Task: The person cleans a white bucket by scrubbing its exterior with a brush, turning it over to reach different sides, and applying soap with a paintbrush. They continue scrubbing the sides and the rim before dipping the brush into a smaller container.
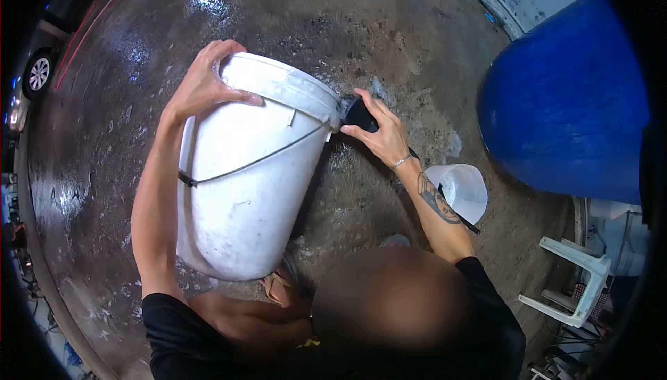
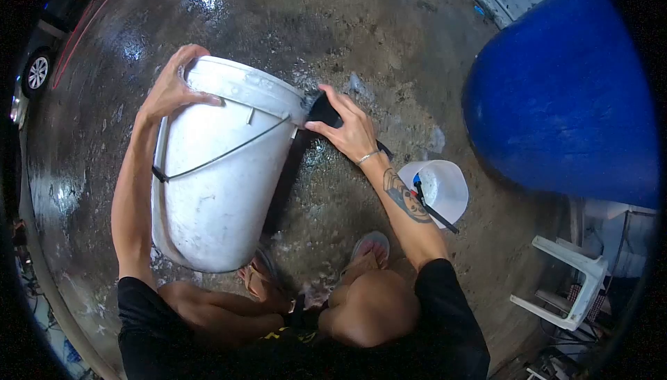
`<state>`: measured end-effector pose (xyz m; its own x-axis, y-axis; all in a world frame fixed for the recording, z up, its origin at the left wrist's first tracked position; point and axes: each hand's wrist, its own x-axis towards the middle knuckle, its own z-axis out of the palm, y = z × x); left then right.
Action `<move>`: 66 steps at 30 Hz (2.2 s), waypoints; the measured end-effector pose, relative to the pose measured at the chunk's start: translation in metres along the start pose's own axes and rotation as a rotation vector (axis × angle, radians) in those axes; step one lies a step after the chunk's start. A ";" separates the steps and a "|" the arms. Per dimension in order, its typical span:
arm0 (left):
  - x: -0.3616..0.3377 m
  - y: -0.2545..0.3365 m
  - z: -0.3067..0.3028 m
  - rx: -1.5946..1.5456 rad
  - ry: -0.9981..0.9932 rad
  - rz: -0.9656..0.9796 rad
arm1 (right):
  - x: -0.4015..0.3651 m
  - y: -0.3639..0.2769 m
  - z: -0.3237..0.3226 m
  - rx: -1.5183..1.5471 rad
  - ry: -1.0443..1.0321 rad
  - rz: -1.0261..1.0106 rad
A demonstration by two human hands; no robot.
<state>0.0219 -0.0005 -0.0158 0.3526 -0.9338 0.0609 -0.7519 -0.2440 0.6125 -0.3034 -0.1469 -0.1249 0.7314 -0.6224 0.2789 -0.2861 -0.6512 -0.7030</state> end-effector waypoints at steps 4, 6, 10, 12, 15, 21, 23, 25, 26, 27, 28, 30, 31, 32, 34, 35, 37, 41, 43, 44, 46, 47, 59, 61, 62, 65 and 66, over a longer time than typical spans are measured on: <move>0.000 0.003 0.004 0.022 0.016 0.013 | 0.036 -0.050 -0.012 0.087 0.128 -0.250; -0.002 0.006 0.003 0.023 -0.002 -0.002 | 0.057 -0.082 -0.011 0.084 0.110 -0.289; 0.000 -0.003 0.003 -0.015 0.041 -0.030 | 0.031 -0.037 -0.007 0.147 0.108 -0.190; -0.002 0.000 0.006 0.012 0.041 -0.005 | 0.001 0.019 -0.001 0.146 -0.041 -0.021; -0.002 0.012 0.002 0.059 0.008 0.000 | 0.007 -0.009 -0.014 0.273 -0.139 0.037; -0.001 0.006 0.007 0.172 0.059 0.086 | 0.092 -0.112 -0.029 0.091 -0.269 -0.287; 0.002 -0.001 0.008 0.107 0.111 0.196 | 0.114 -0.134 -0.014 -0.020 -0.240 -0.345; 0.001 0.006 0.003 0.106 0.076 0.143 | 0.120 -0.129 -0.009 -0.030 -0.238 -0.330; -0.001 0.010 0.001 0.099 0.036 0.093 | 0.116 -0.123 -0.014 -0.010 -0.284 -0.265; 0.000 0.010 -0.001 0.118 0.005 0.072 | 0.106 -0.116 -0.024 0.006 -0.327 -0.193; 0.000 0.006 -0.001 0.119 0.015 0.068 | 0.092 -0.103 -0.035 0.019 -0.373 -0.126; -0.001 -0.006 0.006 0.076 0.058 0.060 | 0.062 -0.063 -0.051 -0.023 -0.466 -0.032; 0.001 -0.010 0.006 0.048 0.028 0.023 | 0.049 -0.042 -0.052 -0.065 -0.524 0.096; 0.001 -0.005 0.010 0.039 0.026 0.029 | 0.038 -0.028 -0.050 -0.191 -0.522 0.044; 0.003 0.008 0.005 0.168 0.002 0.053 | 0.037 -0.029 -0.044 -0.223 -0.430 0.002; 0.003 0.011 0.001 0.132 -0.023 0.040 | 0.040 -0.025 -0.041 -0.113 -0.444 0.034; -0.002 0.005 0.001 0.078 -0.017 0.025 | 0.049 -0.053 -0.046 -0.011 -0.420 0.008; -0.001 -0.020 0.000 0.025 0.079 0.029 | 0.061 -0.066 -0.033 -0.044 -0.352 -0.065; -0.002 -0.010 -0.004 0.045 0.064 0.019 | 0.069 -0.084 -0.026 0.004 -0.294 -0.130; 0.000 0.000 -0.004 0.101 0.036 0.068 | 0.075 -0.099 -0.023 0.056 -0.231 -0.189; -0.002 0.003 -0.003 0.159 -0.007 0.111 | 0.086 -0.127 -0.014 -0.068 -0.073 -0.368; 0.000 0.000 -0.002 0.126 0.014 0.149 | 0.089 -0.135 -0.012 -0.117 -0.093 -0.335; -0.004 -0.040 -0.018 0.026 0.014 -0.097 | -0.030 -0.034 -0.014 -0.092 -0.375 0.193; -0.004 -0.042 -0.027 -0.010 -0.011 -0.093 | -0.047 -0.050 -0.048 -0.067 -0.269 0.147; -0.004 -0.044 -0.030 -0.055 -0.030 -0.089 | -0.057 -0.055 -0.071 -0.053 -0.166 0.097; -0.010 -0.037 -0.049 0.184 0.034 0.138 | -0.089 -0.064 -0.152 -0.154 -0.116 0.269; -0.013 -0.022 -0.058 0.265 -0.002 0.244 | -0.102 -0.061 -0.172 -0.222 -0.108 0.352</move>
<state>0.0659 0.0316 0.0156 0.1439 -0.9733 0.1788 -0.9323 -0.0727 0.3543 -0.4673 -0.1185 0.0015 0.6226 -0.7819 -0.0317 -0.6476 -0.4921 -0.5817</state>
